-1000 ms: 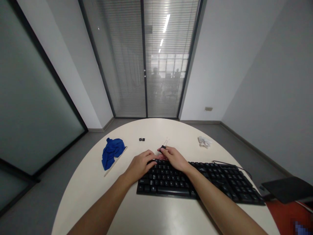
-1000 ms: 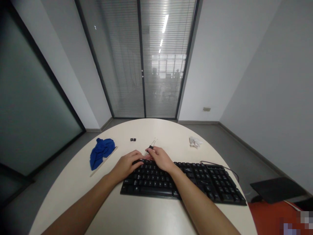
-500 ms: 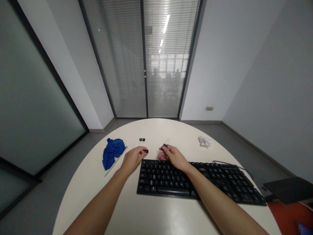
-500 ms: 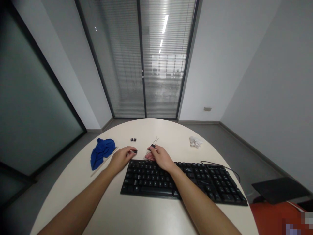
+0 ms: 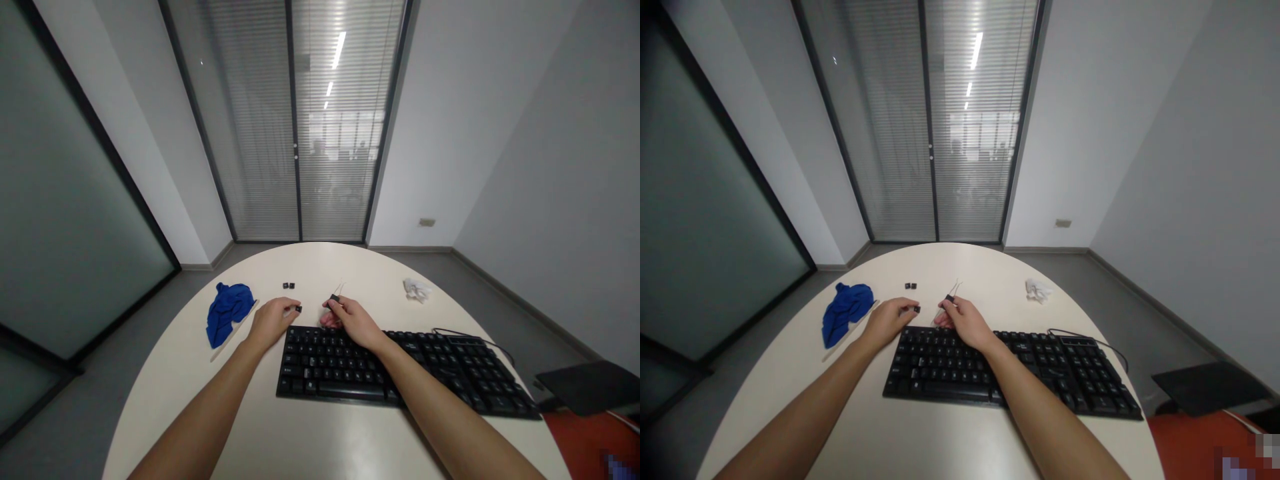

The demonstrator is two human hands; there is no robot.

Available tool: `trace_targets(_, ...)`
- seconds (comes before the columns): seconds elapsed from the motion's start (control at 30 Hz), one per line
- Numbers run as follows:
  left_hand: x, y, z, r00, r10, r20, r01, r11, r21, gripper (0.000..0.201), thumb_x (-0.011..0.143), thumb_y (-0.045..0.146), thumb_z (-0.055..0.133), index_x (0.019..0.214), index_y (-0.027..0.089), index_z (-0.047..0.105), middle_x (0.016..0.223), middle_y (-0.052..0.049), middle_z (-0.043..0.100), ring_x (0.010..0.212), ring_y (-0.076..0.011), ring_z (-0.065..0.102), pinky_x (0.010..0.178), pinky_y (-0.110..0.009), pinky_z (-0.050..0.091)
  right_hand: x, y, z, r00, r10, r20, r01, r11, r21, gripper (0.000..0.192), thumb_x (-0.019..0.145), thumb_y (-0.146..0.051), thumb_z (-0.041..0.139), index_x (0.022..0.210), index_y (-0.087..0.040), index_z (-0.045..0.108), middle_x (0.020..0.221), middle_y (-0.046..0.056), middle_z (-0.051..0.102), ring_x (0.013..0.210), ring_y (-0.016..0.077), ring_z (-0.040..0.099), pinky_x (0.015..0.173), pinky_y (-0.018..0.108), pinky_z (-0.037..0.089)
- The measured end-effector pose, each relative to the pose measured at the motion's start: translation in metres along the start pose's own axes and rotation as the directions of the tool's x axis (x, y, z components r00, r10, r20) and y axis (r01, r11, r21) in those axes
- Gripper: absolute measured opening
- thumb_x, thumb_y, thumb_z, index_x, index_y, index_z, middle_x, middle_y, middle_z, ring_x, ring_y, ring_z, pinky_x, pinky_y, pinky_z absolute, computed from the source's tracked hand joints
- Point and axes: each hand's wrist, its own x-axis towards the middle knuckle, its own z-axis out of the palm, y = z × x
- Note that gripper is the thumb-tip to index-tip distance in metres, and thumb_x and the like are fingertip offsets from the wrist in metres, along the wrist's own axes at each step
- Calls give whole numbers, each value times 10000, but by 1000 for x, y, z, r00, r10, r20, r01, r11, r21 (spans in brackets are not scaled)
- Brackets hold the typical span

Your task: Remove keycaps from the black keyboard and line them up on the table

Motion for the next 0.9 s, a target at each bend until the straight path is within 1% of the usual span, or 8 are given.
trace_targets(0.13, 1, 2, 0, 1000, 23, -1, -23, 999, 34, 225, 875, 322, 587, 1029, 273, 743, 1044, -19, 742, 958, -231, 660, 821, -308, 473, 0, 0, 0, 1000, -6, -8, 6, 1000, -7, 431, 887, -568, 521, 982, -155, 595, 783, 71, 747, 709, 174, 705, 671, 291, 556)
trace_targets(0.27, 7, 10, 0, 998, 65, 17, -66, 989, 131, 194, 890, 279, 579, 1000, 281, 740, 1078, -11, 717, 982, -231, 645, 822, -311, 473, 1, 2, 0, 1000, -12, 1, 12, 1000, -3, 419, 897, -561, 516, 972, -156, 588, 771, 65, 742, 694, 166, 700, 672, 287, 554)
trace_targets(0.37, 16, 13, 1, 995, 95, 12, -96, 975, 199, 185, 893, 269, 586, 988, 290, 744, 1114, -24, 683, 1035, -244, 599, 817, -316, 479, 1, 3, 0, 1000, -18, 6, 18, 1000, 0, 405, 915, -544, 498, 976, -153, 584, 760, 63, 739, 690, 162, 696, 678, 284, 552)
trace_targets(0.47, 28, 12, 4, 988, 153, -20, -144, 961, 235, 172, 888, 260, 604, 978, 283, 749, 1122, -51, 653, 1106, -259, 524, 873, -335, 471, 1, 4, 0, 1000, -19, 5, 19, 1000, 1, 403, 919, -541, 496, 982, -153, 583, 746, 59, 736, 685, 163, 694, 673, 281, 550)
trace_targets(0.57, 41, 8, 8, 979, 200, -23, -187, 943, 275, 161, 891, 250, 609, 970, 271, 748, 1115, -63, 640, 1122, -254, 488, 930, -349, 450, 1, 4, 0, 1000, -23, 2, 23, 1000, -10, 421, 913, -559, 497, 986, -153, 585, 744, 59, 736, 687, 167, 695, 671, 282, 551)
trace_targets(0.73, 60, 3, 13, 987, 159, -15, -142, 915, 377, 170, 910, 257, 587, 984, 252, 740, 1091, -66, 645, 1119, -251, 480, 904, -335, 458, 1, 5, 0, 1000, -26, -9, 26, 999, -34, 456, 902, -590, 494, 985, -154, 596, 770, 73, 740, 705, 179, 697, 674, 293, 554)
trace_targets(0.9, 69, -3, 16, 988, 155, -21, -131, 895, 426, 171, 921, 241, 566, 1001, 234, 718, 1064, -75, 656, 1096, -259, 491, 844, -340, 465, 0, 4, 0, 999, -33, -9, 33, 999, -24, 444, 905, -586, 486, 982, -161, 589, 764, 69, 735, 699, 183, 691, 683, 306, 551)
